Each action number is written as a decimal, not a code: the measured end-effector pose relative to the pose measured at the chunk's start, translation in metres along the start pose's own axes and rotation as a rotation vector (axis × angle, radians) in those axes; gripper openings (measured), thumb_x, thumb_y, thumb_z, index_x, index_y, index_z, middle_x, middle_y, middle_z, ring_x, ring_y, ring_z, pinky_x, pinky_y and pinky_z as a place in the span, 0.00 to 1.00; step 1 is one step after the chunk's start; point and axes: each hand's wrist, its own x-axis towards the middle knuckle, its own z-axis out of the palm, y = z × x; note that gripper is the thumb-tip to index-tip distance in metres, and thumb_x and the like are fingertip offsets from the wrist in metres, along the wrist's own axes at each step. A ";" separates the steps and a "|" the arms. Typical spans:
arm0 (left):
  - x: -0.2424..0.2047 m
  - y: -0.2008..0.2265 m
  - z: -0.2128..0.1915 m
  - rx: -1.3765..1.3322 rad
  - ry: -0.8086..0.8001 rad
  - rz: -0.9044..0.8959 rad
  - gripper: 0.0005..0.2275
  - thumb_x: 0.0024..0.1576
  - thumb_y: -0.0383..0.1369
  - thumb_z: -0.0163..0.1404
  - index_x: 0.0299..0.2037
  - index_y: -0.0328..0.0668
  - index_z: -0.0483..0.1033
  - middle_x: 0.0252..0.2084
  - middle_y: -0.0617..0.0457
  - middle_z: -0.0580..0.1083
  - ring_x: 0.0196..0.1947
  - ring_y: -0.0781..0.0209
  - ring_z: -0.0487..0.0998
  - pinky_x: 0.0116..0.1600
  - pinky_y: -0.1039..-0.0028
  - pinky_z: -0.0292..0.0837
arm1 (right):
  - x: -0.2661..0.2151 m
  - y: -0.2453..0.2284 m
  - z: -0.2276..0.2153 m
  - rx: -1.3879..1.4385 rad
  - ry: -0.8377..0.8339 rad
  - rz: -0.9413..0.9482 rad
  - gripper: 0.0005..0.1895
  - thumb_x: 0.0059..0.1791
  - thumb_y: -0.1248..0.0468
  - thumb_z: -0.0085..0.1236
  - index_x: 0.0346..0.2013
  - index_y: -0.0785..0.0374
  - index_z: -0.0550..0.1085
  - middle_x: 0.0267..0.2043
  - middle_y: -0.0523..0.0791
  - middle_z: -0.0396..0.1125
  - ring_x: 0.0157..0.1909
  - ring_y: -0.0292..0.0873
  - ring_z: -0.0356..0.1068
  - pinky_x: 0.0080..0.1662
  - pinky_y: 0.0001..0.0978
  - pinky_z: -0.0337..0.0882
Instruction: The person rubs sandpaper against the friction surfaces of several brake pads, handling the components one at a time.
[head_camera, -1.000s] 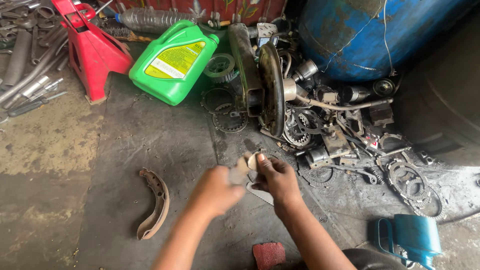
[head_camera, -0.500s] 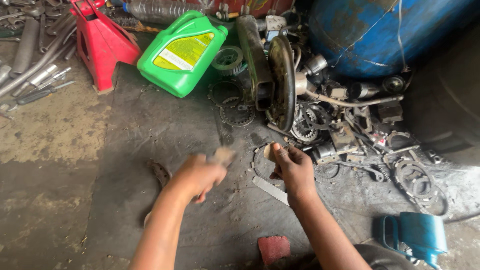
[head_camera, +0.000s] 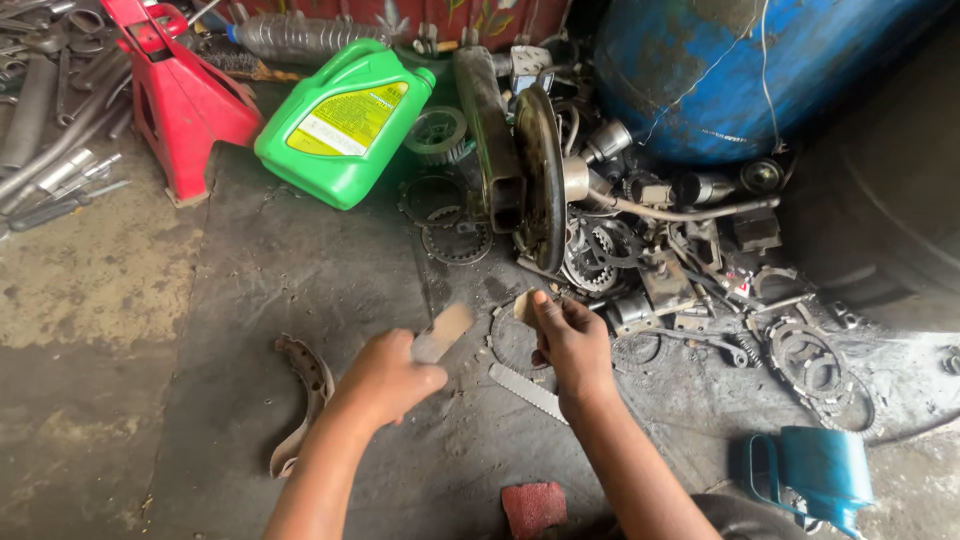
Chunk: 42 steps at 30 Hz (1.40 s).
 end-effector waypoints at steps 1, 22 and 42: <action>-0.002 -0.001 0.005 0.121 0.145 0.201 0.11 0.41 0.33 0.58 0.28 0.30 0.77 0.24 0.39 0.76 0.23 0.40 0.77 0.29 0.57 0.70 | 0.000 0.001 -0.001 -0.012 0.012 0.019 0.16 0.51 0.52 0.59 0.34 0.63 0.77 0.20 0.39 0.58 0.22 0.33 0.54 0.27 0.31 0.60; -0.027 0.049 -0.033 -0.169 0.209 0.493 0.09 0.41 0.33 0.52 0.17 0.33 0.70 0.14 0.44 0.72 0.14 0.46 0.74 0.27 0.62 0.68 | 0.012 -0.008 0.004 0.072 0.008 0.088 0.15 0.51 0.54 0.58 0.36 0.65 0.74 0.23 0.39 0.59 0.23 0.34 0.56 0.28 0.31 0.59; -0.018 0.050 -0.020 -0.125 0.163 0.460 0.11 0.42 0.35 0.54 0.25 0.31 0.77 0.25 0.39 0.79 0.30 0.38 0.78 0.44 0.59 0.73 | -0.004 -0.033 0.017 0.003 -0.094 0.157 0.14 0.53 0.56 0.52 0.32 0.64 0.71 0.23 0.39 0.55 0.23 0.34 0.51 0.27 0.30 0.56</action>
